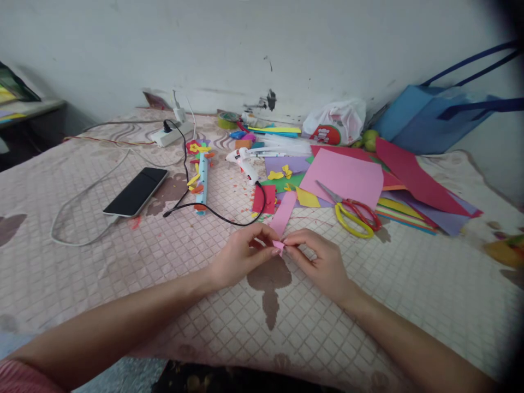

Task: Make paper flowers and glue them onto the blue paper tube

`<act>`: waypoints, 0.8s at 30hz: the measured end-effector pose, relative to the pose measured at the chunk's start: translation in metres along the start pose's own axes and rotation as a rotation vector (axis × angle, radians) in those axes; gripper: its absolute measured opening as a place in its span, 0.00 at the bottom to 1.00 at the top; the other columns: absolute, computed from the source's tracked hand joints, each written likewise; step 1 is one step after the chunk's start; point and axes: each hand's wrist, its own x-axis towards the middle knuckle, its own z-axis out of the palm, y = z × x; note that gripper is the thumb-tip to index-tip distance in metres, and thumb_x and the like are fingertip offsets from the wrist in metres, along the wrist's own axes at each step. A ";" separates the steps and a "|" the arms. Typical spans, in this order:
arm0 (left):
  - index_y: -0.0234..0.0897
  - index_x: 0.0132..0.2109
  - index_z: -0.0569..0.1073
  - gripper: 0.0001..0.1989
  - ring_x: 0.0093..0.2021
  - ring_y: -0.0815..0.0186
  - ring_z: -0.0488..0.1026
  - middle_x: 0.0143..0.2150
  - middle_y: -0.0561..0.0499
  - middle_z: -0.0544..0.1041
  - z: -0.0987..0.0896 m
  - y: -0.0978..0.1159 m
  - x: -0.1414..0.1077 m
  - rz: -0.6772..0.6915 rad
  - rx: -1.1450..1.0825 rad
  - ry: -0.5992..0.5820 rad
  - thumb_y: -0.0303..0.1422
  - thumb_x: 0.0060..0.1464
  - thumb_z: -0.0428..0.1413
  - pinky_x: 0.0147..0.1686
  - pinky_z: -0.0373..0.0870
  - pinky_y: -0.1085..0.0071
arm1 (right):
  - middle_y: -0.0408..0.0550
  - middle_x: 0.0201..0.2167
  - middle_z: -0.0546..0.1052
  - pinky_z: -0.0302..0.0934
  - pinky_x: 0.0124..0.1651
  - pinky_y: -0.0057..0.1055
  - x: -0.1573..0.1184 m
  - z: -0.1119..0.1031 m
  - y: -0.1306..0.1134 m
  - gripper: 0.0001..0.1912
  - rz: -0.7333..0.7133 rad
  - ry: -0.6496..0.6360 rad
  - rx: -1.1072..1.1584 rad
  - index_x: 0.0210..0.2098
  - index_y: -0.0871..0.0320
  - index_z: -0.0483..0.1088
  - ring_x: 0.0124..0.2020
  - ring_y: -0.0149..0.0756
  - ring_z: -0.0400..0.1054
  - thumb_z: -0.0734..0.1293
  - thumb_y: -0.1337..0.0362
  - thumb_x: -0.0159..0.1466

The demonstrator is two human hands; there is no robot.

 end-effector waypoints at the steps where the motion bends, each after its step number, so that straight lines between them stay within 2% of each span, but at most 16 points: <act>1: 0.33 0.41 0.71 0.08 0.39 0.68 0.70 0.38 0.48 0.73 -0.001 0.001 -0.001 0.029 0.045 0.006 0.33 0.55 0.56 0.39 0.68 0.71 | 0.44 0.32 0.75 0.63 0.39 0.29 0.000 0.000 0.000 0.06 0.019 -0.007 0.005 0.36 0.56 0.69 0.35 0.31 0.70 0.63 0.72 0.62; 5: 0.33 0.41 0.72 0.08 0.40 0.67 0.71 0.40 0.47 0.73 -0.002 0.003 -0.001 0.061 0.085 -0.007 0.32 0.56 0.55 0.41 0.68 0.70 | 0.42 0.31 0.75 0.63 0.38 0.28 0.000 -0.001 0.000 0.05 0.071 -0.033 0.022 0.35 0.55 0.69 0.34 0.30 0.69 0.63 0.71 0.62; 14: 0.31 0.40 0.72 0.09 0.36 0.69 0.70 0.36 0.48 0.74 0.000 0.005 0.001 -0.042 -0.085 -0.025 0.34 0.56 0.55 0.35 0.68 0.73 | 0.43 0.31 0.75 0.63 0.37 0.29 0.000 0.000 0.001 0.05 0.078 -0.038 0.019 0.35 0.55 0.69 0.33 0.31 0.69 0.62 0.70 0.63; 24: 0.33 0.37 0.73 0.05 0.37 0.68 0.71 0.36 0.48 0.74 -0.001 0.005 -0.001 0.038 0.145 0.012 0.29 0.55 0.54 0.37 0.68 0.72 | 0.43 0.31 0.75 0.63 0.37 0.29 -0.001 0.001 -0.001 0.04 0.042 -0.069 0.001 0.34 0.55 0.68 0.33 0.31 0.69 0.62 0.69 0.63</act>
